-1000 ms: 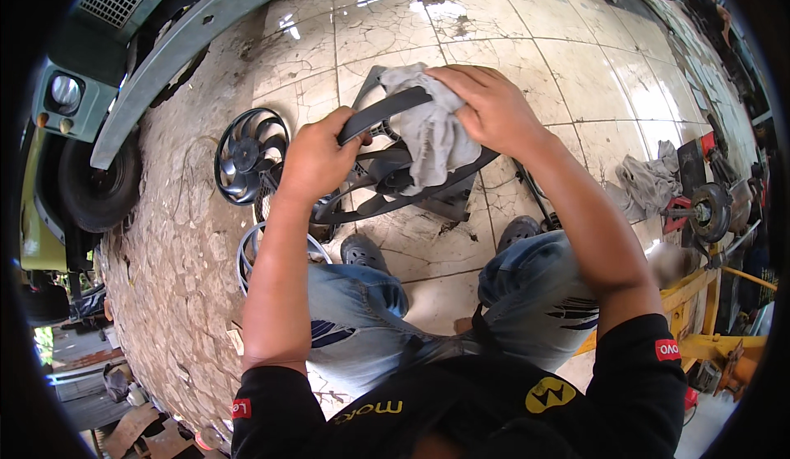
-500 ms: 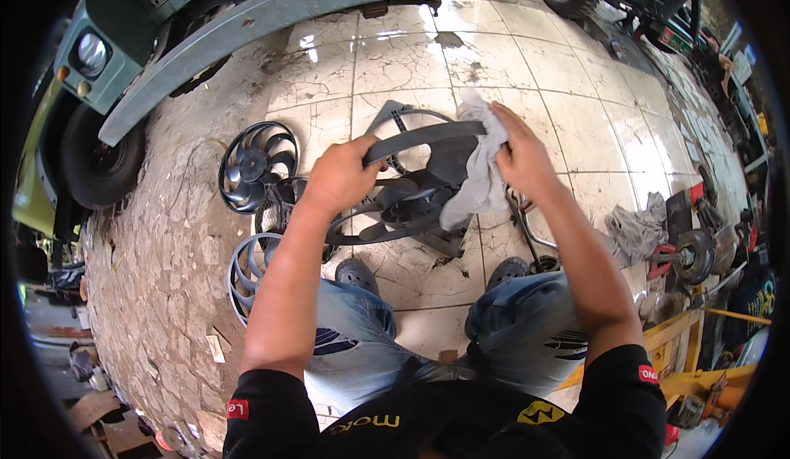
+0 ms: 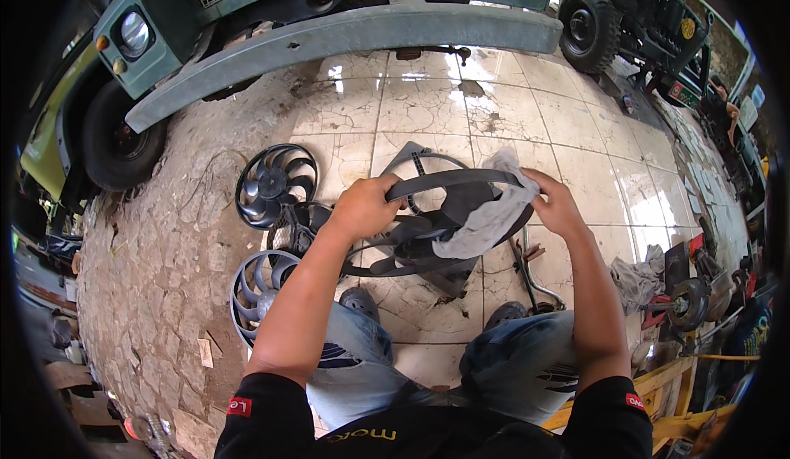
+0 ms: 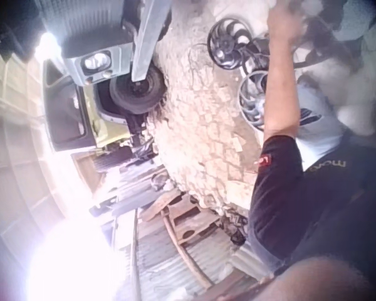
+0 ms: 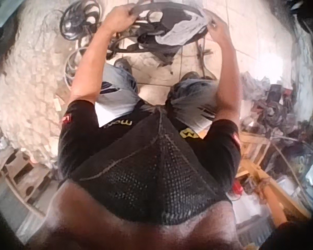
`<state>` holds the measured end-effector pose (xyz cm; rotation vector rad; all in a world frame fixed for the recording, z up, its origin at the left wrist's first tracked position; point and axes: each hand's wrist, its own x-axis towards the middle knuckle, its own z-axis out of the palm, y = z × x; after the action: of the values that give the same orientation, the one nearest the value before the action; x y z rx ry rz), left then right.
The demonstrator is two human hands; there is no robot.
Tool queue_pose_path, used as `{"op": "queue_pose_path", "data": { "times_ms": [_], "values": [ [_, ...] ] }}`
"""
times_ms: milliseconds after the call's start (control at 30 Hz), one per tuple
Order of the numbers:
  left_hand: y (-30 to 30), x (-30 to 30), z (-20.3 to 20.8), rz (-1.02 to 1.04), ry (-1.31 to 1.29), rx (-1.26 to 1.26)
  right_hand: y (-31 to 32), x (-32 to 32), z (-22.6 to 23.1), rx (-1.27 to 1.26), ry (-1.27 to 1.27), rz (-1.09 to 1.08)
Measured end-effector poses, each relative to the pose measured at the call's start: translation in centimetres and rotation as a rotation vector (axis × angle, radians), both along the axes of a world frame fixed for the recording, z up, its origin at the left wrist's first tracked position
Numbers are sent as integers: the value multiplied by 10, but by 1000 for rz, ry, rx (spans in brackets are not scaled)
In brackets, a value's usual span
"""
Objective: The person sits on the floor and wipes a black plastic fan shroud with a cloth. They rotate the shroud to clean different sections, including the inner hub and outer rim, while other fan blades lie nearby.
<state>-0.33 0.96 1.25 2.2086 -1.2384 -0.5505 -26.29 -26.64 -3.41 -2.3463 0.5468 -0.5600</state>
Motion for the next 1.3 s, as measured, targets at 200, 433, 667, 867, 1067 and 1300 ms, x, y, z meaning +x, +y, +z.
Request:
{"op": "queue_pose_path", "data": {
  "times_ms": [200, 433, 667, 867, 1067, 1300],
  "values": [
    [-5, 6, -10, 4, -10, -71, -37, -26, -5, 379, -312, -369],
    [-2, 5, -12, 8, -78, -51, 57, 37, 18, 259, -220, -222],
    [0, -9, -7, -5, -73, 4, 75, 46, 38, -200, -304, 77],
    [-6, -4, -9, 12, -65, 16, 7, 13, -4, -56, 18, -314],
    [-18, -25, 4, -30, -181, 60, 94, 45, 38, -255, -232, 81],
    [-25, -23, 12, 23, -157, 57, 28, 15, 20, -178, 67, -216]
  ]
}}
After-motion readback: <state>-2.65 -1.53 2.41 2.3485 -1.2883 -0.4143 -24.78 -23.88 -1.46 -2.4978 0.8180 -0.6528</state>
